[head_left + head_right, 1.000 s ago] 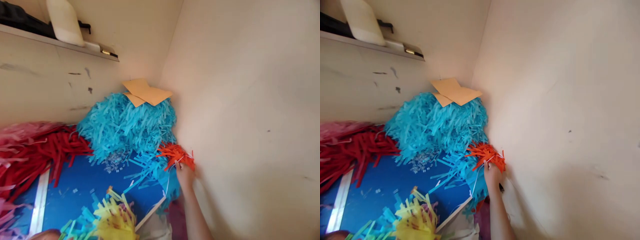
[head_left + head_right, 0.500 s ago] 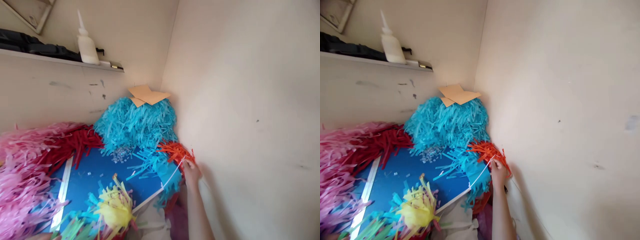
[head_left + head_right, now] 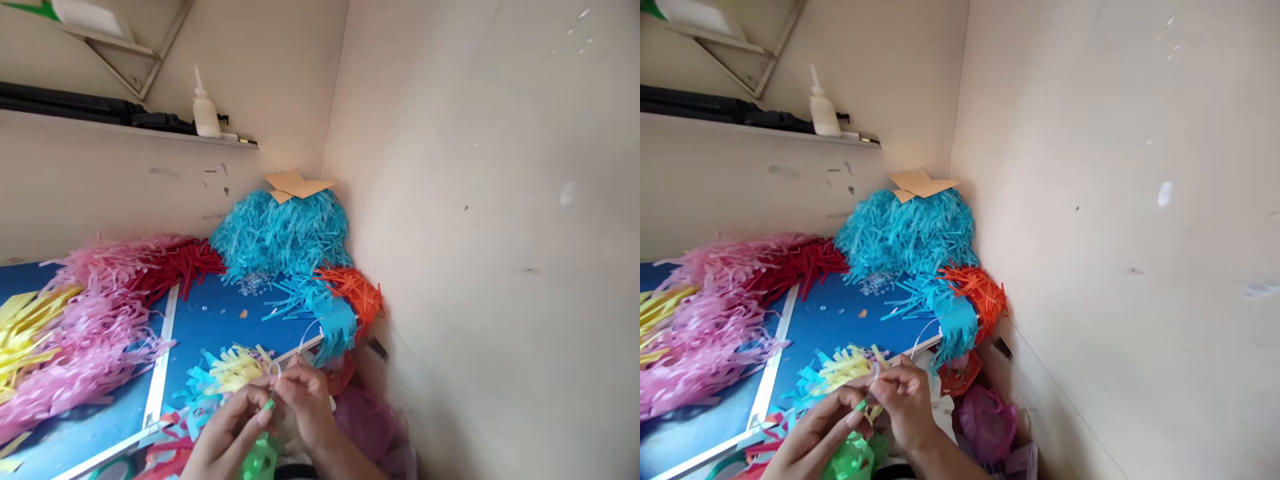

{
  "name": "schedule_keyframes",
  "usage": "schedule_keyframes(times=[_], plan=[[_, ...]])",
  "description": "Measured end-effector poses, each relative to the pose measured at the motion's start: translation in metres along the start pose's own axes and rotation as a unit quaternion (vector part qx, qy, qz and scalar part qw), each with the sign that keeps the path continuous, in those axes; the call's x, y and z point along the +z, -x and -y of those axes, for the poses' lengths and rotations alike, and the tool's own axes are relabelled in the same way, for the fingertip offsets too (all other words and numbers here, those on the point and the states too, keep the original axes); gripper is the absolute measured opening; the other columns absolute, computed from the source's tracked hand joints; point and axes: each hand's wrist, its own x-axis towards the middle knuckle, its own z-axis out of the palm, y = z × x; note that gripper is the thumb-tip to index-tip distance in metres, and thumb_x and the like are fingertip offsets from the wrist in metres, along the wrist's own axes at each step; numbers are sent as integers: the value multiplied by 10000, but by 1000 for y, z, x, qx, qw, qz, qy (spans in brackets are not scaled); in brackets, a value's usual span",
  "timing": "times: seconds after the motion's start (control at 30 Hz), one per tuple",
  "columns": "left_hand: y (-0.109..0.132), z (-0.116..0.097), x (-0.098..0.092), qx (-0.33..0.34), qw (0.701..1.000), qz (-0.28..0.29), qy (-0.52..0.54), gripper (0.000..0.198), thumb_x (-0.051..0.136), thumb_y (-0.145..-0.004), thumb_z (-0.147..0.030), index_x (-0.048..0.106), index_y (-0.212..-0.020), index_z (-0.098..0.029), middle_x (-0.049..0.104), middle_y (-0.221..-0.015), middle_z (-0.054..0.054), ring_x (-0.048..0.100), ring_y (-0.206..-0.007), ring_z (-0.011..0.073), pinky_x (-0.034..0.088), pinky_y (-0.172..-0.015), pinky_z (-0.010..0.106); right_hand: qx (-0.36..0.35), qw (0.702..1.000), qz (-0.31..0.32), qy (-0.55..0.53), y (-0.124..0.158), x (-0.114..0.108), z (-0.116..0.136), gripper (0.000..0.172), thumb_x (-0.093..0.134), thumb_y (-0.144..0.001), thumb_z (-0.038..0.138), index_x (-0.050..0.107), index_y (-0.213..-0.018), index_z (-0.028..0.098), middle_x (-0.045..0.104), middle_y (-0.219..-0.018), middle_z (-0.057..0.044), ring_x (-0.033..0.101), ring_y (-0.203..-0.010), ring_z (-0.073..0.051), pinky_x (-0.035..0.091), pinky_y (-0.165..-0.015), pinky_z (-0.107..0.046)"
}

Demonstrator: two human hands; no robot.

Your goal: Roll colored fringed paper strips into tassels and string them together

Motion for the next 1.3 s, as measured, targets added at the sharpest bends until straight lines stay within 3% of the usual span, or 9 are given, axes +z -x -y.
schedule_keyframes(times=[0.2,0.37,0.43,0.57,0.8,0.93,1.1,1.2,1.3], plan=[[-13,5,17,-3,997,50,63,452,590,-822,-642,625,-758,-195,624,-716,39,586,-687,182,494,-651,255,77,994,-39,-69,4,-11,-11,239,836,-683,420,762,-666,194,555,-624,20,473,-643,-137,398,-660,-258],[-8,29,20,-58,993,98,42,505,537,-834,-681,567,-741,-185,530,-628,-7,454,-544,124,378,-518,218,196,902,-63,-379,2,-44,-1,249,900,-642,340,701,-678,195,632,-706,34,555,-653,-105,466,-666,-240],[-5,35,16,-65,992,104,3,525,508,-839,-695,562,-736,-182,533,-643,0,457,-570,131,374,-536,224,184,889,-79,-411,0,-70,11,228,898,-666,290,698,-729,201,695,-824,21,627,-761,-122,517,-790,-294],[-5,38,13,-66,989,119,-58,504,440,-873,-668,550,-751,-191,549,-664,10,463,-596,146,377,-557,235,116,894,-135,-412,0,-121,35,193,862,-731,232,675,-771,207,657,-713,70,627,-690,-83,545,-896,-319],[-9,35,19,-47,970,128,-202,254,467,-869,-395,553,-722,-206,614,-680,21,505,-621,165,358,-581,237,52,880,-211,-423,5,-156,61,238,808,-721,93,620,-825,195,562,-685,95,537,-539,-26,559,-600,-162],[-5,47,8,-56,963,127,-233,195,516,-848,-329,602,-716,-213,658,-668,20,537,-586,163,347,-563,229,-23,883,-262,-388,5,-181,77,220,757,-746,76,582,-801,198,499,-647,91,487,-501,-36,517,-495,-146],[1,60,-16,-55,971,88,-214,165,628,-796,-366,711,-711,-251,713,-681,32,634,-616,201,445,-580,227,-99,920,-270,-266,16,-198,97,236,784,-745,158,557,-775,213,406,-613,90,393,-474,-50,422,-420,-103],[5,49,-28,-26,983,42,-179,209,669,-774,-469,779,-806,-295,772,-938,67,708,-854,261,545,-748,264,-97,945,-282,-132,25,-179,93,241,790,-764,290,570,-722,201,377,-577,83,306,-435,-56,315,-355,-121],[9,25,-29,16,993,-40,-114,265,695,-752,-521,797,-822,-286,705,-1213,89,651,-1104,303,525,-929,306,-95,951,-281,88,30,-136,74,245,738,-821,407,639,-755,193,462,-554,53,383,-449,-77,352,-401,-170]])
